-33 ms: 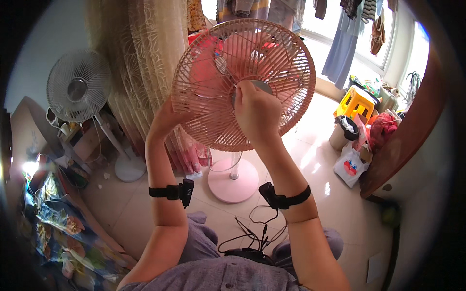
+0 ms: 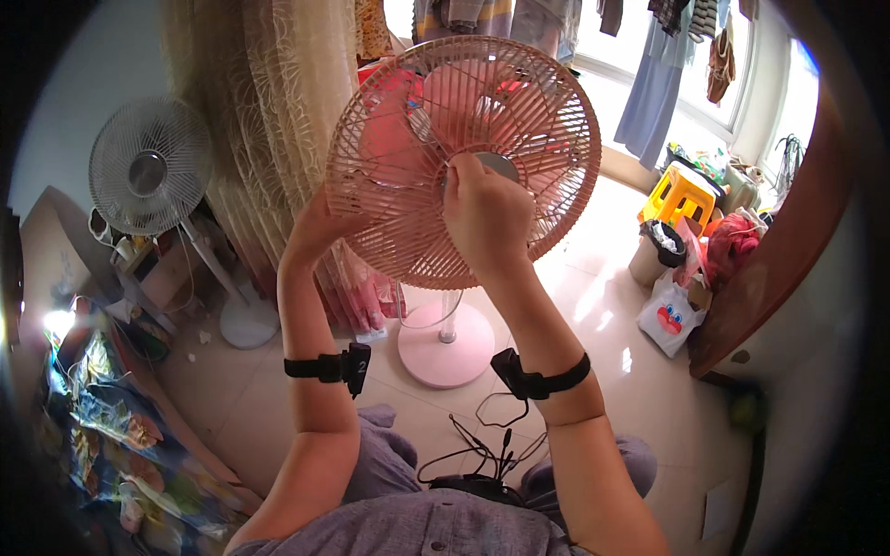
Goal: The recorder is repairing a stand fan by assembling the grill and tightening a screw.
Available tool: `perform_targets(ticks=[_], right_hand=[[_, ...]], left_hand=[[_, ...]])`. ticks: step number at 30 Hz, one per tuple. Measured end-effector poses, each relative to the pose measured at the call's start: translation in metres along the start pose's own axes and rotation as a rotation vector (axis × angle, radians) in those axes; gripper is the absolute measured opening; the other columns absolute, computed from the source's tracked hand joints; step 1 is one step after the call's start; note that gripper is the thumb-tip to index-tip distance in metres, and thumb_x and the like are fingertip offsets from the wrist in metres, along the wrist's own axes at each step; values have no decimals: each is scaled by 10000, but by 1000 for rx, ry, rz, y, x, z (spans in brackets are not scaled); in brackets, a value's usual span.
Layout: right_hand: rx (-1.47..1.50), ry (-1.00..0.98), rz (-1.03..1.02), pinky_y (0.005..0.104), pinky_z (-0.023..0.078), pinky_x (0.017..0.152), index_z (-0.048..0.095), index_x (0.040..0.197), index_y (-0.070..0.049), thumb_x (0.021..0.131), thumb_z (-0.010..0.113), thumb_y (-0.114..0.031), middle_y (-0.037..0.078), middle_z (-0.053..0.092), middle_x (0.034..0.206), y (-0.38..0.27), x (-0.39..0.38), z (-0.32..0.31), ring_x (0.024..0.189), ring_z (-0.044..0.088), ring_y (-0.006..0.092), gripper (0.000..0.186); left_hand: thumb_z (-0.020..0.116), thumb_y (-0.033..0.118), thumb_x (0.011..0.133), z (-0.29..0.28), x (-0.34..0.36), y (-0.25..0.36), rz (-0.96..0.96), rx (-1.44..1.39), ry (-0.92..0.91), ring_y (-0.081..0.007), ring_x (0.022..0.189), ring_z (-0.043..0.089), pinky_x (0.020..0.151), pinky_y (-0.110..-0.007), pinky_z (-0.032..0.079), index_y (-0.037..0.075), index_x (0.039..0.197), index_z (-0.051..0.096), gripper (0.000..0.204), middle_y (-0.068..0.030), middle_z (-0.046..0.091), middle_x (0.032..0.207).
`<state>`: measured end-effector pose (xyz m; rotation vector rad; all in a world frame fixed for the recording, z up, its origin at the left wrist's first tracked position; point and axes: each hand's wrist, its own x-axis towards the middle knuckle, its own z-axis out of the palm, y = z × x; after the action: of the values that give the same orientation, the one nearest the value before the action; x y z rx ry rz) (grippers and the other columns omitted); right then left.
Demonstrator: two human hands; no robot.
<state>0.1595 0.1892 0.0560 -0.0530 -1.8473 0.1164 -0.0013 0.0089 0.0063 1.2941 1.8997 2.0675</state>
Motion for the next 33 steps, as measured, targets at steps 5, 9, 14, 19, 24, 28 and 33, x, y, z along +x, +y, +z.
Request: perform_targets(ticks=[5,9,14,19,24,28,33], right_hand=[[369,53,210,358,495,611,636,866,-22,834,615,-114,137,671,774,-2,-1,13,676,647,303,99],[518,23,391,332,496,665,646,907,1,844,612,-113,155,675,811,-8,-2,15,728,661,289,134],[587,81,350,317,498,650,654,918,-27,855,600,-102,142,679,817,-11,-2,7,718,668,273,111],[343,103,157,357,492,562,643,865,-60,838,620,-103,114,669,745,0,1,-2,628,647,274,55],[49,73,26,382,456,483,601,842,-90,827,624,-112,92,641,668,2,0,-3,544,612,282,36],[68,88,60,379,457,483,595,840,-94,825,625,-115,95,640,668,-2,5,-7,550,614,282,40],[27,55,12,387,459,490,589,826,-83,824,618,-111,103,603,619,5,7,-1,538,601,293,40]], left_hand=[[820,108,676,3,-1,7,0,110,16,-163,1016,602,889,-316,475,20,1241,534,640,-74,644,1100],[825,102,676,9,-4,22,-51,158,22,-155,1041,591,899,-317,473,29,1273,516,676,-63,635,1128],[835,116,674,9,-6,23,-69,35,18,-151,1044,589,906,-314,470,28,1293,492,713,-58,628,1146],[832,121,681,4,-2,11,-31,95,16,-158,1036,594,899,-319,474,28,1279,506,688,-69,634,1135],[831,126,683,3,-2,5,-52,64,20,-164,1029,600,895,-323,477,24,1267,517,671,-77,639,1129],[830,131,683,4,-3,9,-72,78,31,-161,1020,604,892,-322,480,21,1265,516,670,-78,644,1122],[832,135,680,4,-2,8,-27,99,28,-161,1010,610,890,-321,480,20,1262,521,669,-78,652,1108]])
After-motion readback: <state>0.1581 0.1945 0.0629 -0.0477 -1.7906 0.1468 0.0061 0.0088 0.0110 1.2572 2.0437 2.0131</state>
